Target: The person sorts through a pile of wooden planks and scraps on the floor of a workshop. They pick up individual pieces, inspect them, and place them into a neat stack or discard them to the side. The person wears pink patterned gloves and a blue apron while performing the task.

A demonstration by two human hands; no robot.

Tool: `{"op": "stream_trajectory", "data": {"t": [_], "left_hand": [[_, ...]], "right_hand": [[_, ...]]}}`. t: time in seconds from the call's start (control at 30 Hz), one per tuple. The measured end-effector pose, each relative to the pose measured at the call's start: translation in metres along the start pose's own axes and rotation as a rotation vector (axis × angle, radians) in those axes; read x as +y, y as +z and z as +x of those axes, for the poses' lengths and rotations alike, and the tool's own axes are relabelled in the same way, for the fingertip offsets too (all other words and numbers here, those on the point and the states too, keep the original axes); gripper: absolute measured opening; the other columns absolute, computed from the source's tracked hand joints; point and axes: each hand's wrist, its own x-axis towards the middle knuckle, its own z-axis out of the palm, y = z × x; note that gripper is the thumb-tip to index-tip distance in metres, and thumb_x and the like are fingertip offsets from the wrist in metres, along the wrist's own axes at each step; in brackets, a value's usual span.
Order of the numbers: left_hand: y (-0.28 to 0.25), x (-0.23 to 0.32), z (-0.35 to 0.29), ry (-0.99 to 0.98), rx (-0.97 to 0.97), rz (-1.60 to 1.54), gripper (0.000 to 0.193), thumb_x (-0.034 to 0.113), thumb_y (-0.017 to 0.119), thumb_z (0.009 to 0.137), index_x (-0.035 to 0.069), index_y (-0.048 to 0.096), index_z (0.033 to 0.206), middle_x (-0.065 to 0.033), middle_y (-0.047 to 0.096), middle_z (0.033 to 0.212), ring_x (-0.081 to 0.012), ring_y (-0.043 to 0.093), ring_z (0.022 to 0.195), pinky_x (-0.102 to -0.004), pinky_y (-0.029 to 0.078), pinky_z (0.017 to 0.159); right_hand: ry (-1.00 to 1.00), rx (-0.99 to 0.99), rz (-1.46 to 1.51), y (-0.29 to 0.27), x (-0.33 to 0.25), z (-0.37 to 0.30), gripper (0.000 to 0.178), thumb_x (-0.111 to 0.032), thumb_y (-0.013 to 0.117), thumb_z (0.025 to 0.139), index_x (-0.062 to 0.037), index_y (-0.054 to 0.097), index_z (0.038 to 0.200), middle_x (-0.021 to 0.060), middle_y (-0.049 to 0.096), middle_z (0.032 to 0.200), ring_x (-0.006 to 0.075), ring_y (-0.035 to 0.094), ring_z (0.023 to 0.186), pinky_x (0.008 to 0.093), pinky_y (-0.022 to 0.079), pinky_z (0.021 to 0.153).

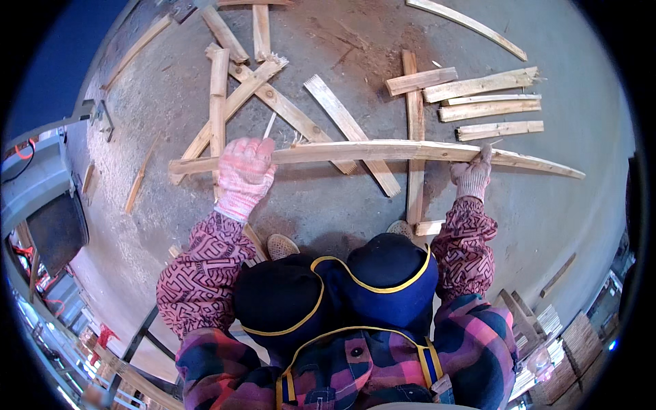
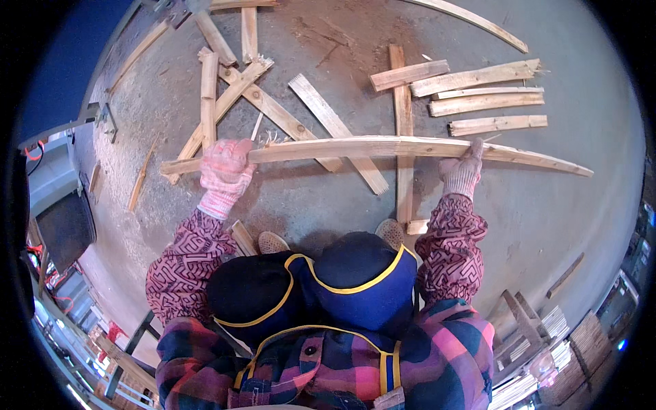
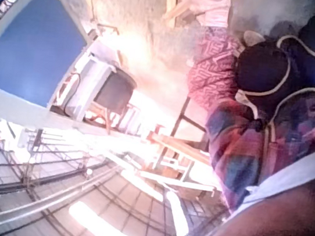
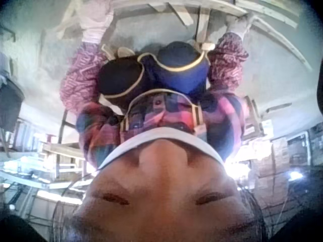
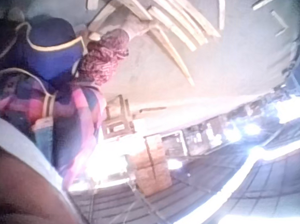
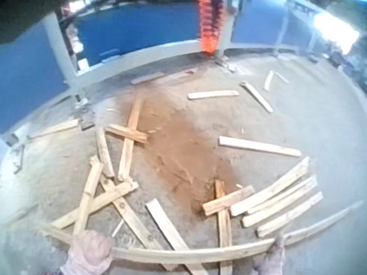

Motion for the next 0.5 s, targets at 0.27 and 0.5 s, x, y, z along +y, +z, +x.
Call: {"op": "stream_trajectory", "data": {"t": [0.27, 0.5], "left_hand": [[0.002, 0.037, 0.018, -0.221, -0.841, 0.042, 0.034, 0.035, 0.064, 0.082, 0.011, 0.063, 0.106, -0.0134, 0.068, 0.104, -0.0302, 0.066, 0.099, -0.0434, 0.052, 0.082], [0.003, 0.075, 0.011, -0.196, -0.879, 0.112, 0.037, 0.039, 0.065, 0.084, 0.009, 0.061, 0.104, -0.0157, 0.069, 0.098, -0.0323, 0.068, 0.093, -0.0429, 0.054, 0.080]], "right_hand": [[0.692, 0.250, 1.700, -0.020, -0.067, -0.042, 0.057, -0.036, 0.075, 0.082, 0.0052, 0.060, 0.118, 0.0141, 0.062, 0.110, 0.0248, 0.057, 0.097, 0.0341, 0.045, 0.090], [0.833, 0.243, 1.058, -0.009, -0.085, -0.042, 0.069, -0.034, 0.080, 0.070, 0.0060, 0.053, 0.119, 0.0241, 0.064, 0.108, 0.0356, 0.066, 0.093, 0.0414, 0.051, 0.081]]}}
